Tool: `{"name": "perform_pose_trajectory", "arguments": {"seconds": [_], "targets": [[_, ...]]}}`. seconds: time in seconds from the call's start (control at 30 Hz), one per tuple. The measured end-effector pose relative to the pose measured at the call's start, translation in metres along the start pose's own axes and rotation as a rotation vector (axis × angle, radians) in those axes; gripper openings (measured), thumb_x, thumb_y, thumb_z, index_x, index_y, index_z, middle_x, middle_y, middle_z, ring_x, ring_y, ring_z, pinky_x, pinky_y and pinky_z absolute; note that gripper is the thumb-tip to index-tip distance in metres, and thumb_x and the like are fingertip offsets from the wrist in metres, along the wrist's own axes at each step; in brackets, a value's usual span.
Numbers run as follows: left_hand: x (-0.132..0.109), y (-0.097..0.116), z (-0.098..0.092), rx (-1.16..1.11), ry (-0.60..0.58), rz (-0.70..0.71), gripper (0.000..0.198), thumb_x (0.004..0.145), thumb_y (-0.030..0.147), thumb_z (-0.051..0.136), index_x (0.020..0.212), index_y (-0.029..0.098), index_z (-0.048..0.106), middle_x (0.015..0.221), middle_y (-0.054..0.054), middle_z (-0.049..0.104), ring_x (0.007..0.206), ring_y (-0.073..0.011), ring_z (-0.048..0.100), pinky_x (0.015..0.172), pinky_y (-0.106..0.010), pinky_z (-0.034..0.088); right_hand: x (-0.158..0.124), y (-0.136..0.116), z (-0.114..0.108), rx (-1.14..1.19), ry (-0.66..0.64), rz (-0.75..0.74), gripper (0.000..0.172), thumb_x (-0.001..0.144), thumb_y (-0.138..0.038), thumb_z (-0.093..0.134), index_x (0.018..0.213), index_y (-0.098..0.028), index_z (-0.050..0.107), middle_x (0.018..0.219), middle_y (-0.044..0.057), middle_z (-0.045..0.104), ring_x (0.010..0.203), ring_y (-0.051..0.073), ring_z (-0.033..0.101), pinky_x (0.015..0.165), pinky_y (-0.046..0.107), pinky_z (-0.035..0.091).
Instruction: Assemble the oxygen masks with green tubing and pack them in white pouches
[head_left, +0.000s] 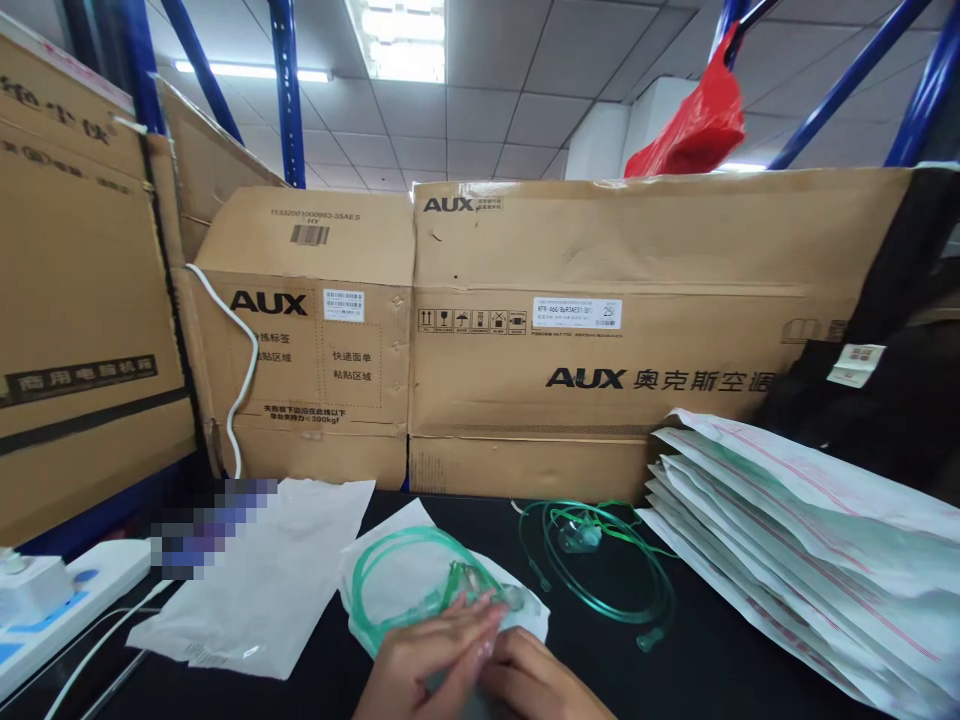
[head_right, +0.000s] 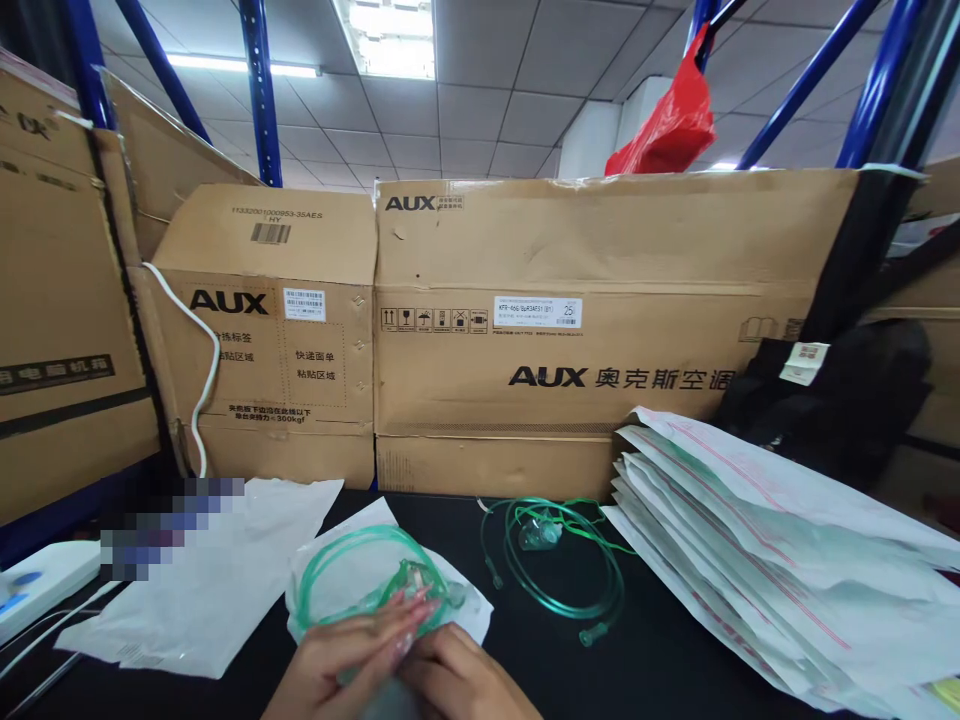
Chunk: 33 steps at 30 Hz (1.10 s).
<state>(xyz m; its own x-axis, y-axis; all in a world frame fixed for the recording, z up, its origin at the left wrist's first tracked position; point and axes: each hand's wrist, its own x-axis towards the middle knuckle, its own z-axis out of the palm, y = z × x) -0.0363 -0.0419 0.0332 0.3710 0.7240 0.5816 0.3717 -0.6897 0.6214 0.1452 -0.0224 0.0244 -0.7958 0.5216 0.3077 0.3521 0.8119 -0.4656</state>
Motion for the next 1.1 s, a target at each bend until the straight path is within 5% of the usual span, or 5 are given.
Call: {"name": "perform_pose_trajectory", "arguments": {"seconds": [0.37,0.5,0.67,0.93,1.1], "targets": [[-0.007,-0.029,0.032,-0.028,-0.269,0.130,0.042,0.088,0.027,0.038,0.129,0.035,0.034,0.128,-0.002,0.047,0.117,-0.0243,0.044,0.098,-0.042,0.034,-0.007,0.022,0.014,0.283,0.094,0.143,0.026,0.072,-0.021,0.050,0.091,-0.020,0.067,0.095,0.008,0.067,0.094,0.023,0.058,0.089,0.036,0.043],[-0.007,-0.036,0.016,0.048,-0.373,0.121,0.057,0.087,0.035,0.039,0.136,0.034,0.010,0.142,0.000,0.025,0.129,-0.0253,0.023,0.101,-0.046,0.028,-0.007,0.023,-0.010,0.732,0.269,0.388,0.022,0.070,-0.024,0.047,0.064,-0.016,0.067,0.062,0.004,0.066,0.062,0.017,0.061,0.065,0.030,0.049],[-0.006,-0.029,-0.014,0.484,-0.440,0.004,0.093,0.069,0.032,0.065,0.138,0.030,0.002,0.145,-0.009,0.017,0.130,-0.0349,0.011,0.098,-0.062,0.018,-0.004,0.034,-0.031,1.023,0.561,0.538,0.025,0.071,-0.034,0.053,0.073,-0.013,0.066,0.057,0.004,0.062,0.044,0.011,0.052,0.039,0.021,0.039],[-0.006,-0.040,-0.004,0.781,-0.298,0.137,0.067,0.079,0.008,0.049,0.135,0.034,0.023,0.142,-0.005,0.032,0.127,-0.0286,0.029,0.097,-0.052,0.034,-0.010,0.042,-0.048,1.156,0.850,0.525,0.025,0.071,-0.029,0.060,0.089,-0.013,0.067,0.057,0.000,0.058,0.047,0.007,0.046,0.041,0.016,0.038],[-0.008,-0.041,-0.028,0.617,-0.072,0.275,0.056,0.081,0.000,0.036,0.130,0.029,0.038,0.129,-0.003,0.052,0.118,-0.0198,0.046,0.098,-0.041,0.037,-0.014,0.054,-0.057,1.313,1.024,0.571,0.019,0.063,-0.025,0.066,0.079,-0.015,0.069,0.056,-0.001,0.057,0.050,0.008,0.049,0.045,0.016,0.043]]}}
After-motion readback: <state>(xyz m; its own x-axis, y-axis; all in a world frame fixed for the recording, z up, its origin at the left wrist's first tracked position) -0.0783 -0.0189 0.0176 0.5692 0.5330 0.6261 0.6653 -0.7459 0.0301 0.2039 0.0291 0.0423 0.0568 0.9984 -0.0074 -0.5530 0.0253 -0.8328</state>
